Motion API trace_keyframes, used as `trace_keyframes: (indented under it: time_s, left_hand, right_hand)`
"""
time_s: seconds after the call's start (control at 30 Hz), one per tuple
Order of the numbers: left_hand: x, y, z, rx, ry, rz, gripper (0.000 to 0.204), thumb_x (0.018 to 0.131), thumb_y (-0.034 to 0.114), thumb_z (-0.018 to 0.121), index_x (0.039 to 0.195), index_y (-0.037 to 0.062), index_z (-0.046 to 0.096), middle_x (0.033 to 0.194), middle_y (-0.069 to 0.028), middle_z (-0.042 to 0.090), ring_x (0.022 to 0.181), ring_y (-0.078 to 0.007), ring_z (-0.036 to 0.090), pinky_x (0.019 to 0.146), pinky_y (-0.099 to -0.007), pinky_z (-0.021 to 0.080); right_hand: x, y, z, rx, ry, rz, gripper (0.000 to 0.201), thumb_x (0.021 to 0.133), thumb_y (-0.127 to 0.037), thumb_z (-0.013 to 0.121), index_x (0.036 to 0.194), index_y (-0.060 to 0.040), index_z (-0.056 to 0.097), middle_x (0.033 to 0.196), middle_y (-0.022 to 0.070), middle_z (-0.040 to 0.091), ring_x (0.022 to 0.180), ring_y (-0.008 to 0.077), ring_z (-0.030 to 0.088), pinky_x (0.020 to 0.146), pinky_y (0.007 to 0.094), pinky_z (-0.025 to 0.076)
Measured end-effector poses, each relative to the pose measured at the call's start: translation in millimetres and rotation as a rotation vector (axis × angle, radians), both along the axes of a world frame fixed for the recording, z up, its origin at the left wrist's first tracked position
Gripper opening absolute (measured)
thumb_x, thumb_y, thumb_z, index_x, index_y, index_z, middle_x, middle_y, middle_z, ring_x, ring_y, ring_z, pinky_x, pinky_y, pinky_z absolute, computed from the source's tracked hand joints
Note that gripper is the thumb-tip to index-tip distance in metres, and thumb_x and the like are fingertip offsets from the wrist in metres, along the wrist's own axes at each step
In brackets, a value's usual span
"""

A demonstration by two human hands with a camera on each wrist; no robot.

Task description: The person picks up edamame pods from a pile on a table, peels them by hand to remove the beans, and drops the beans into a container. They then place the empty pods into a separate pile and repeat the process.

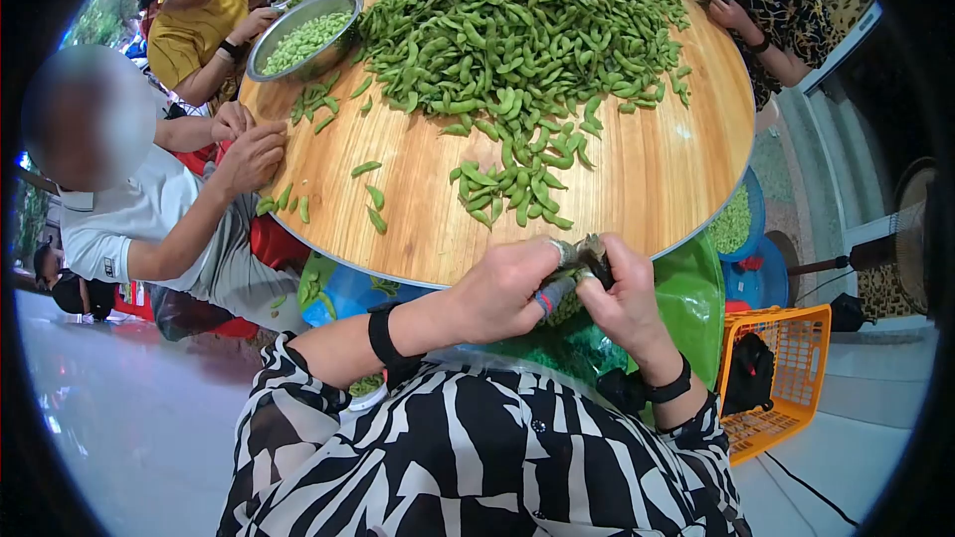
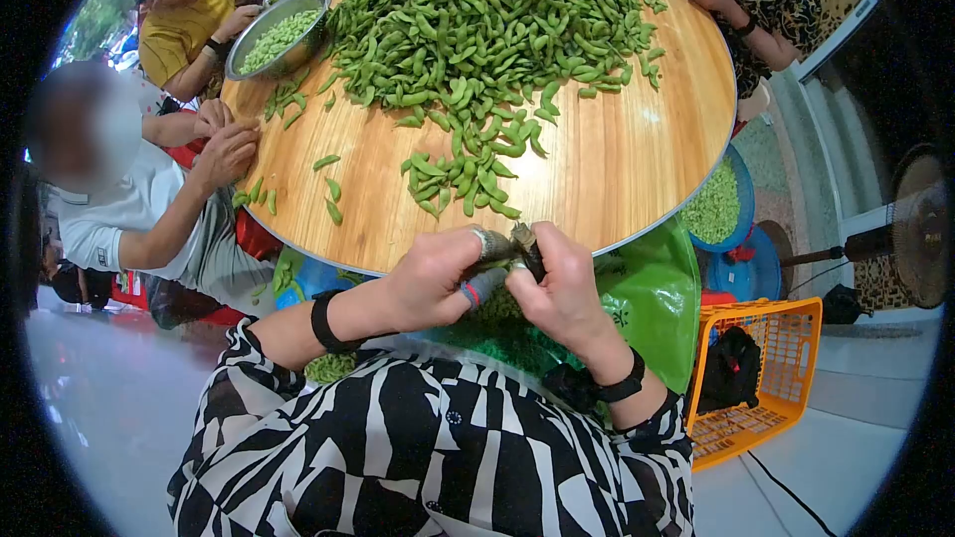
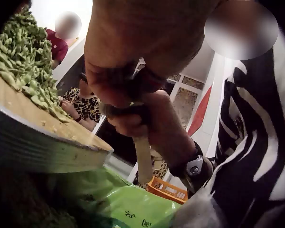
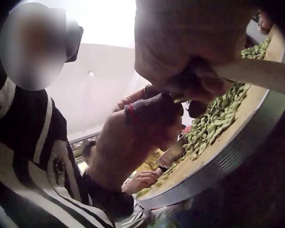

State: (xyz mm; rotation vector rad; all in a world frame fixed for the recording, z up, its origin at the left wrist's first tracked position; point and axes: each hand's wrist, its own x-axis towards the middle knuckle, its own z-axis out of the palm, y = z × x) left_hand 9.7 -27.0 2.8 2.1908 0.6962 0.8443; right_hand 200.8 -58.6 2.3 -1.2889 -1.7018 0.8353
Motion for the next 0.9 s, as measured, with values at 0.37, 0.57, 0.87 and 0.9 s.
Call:
trace_keyframes:
  time_s: [0.37,0.57,0.87,0.9]
  left_hand:
    - [8.8,-1.6,-2.2,-0.921,-0.518,0.017,0.022,0.084,0.003,0.066,0.105,0.0012,0.061,0.095,-0.0017,0.065,0.086,-0.0089,0.06,0.07,-0.024,0.05]
    - [-1.2,4.2,8.5,-1.152,-0.602,0.056,0.021,0.086,0.009,0.066,0.105,0.0025,0.061,0.098,-0.0047,0.065,0.085,-0.0115,0.062,0.073,-0.0257,0.052]
    - [-2.1,4.3,0.3,-1.133,-0.456,0.067,0.017,0.086,0.01,0.068,0.1,0.0017,0.064,0.086,-0.0025,0.064,0.069,-0.0072,0.056,0.059,-0.019,0.042]
    - [-1.7,4.3,0.5,-1.134,-0.456,0.067,0.017,0.086,0.01,0.068,0.1,0.0017,0.064,0.086,-0.0025,0.064,0.069,-0.0072,0.056,0.059,-0.019,0.042]
  right_hand:
    - [-2.6,-3.7,9.0,-0.461,0.434,0.028,0.005,0.08,0.0,0.051,0.085,0.0016,0.052,0.068,0.0022,0.054,0.057,0.0088,0.052,0.052,0.0245,0.043]
    - [-0.3,-12.3,7.1,-0.419,0.373,0.152,0.02,0.087,-0.003,0.045,0.106,0.0017,0.05,0.077,0.0038,0.056,0.06,0.0074,0.053,0.053,0.0222,0.044]
    - [7.0,-21.1,5.7,-0.492,0.536,0.159,0.043,0.094,-0.011,0.039,0.136,-0.0012,0.042,0.071,0.0029,0.052,0.052,0.0063,0.045,0.044,0.0209,0.035]
    - [8.1,-21.5,-2.9,-0.516,0.618,0.186,0.044,0.096,-0.013,0.039,0.139,-0.0019,0.04,0.07,0.0029,0.051,0.051,0.0066,0.044,0.044,0.0205,0.035]
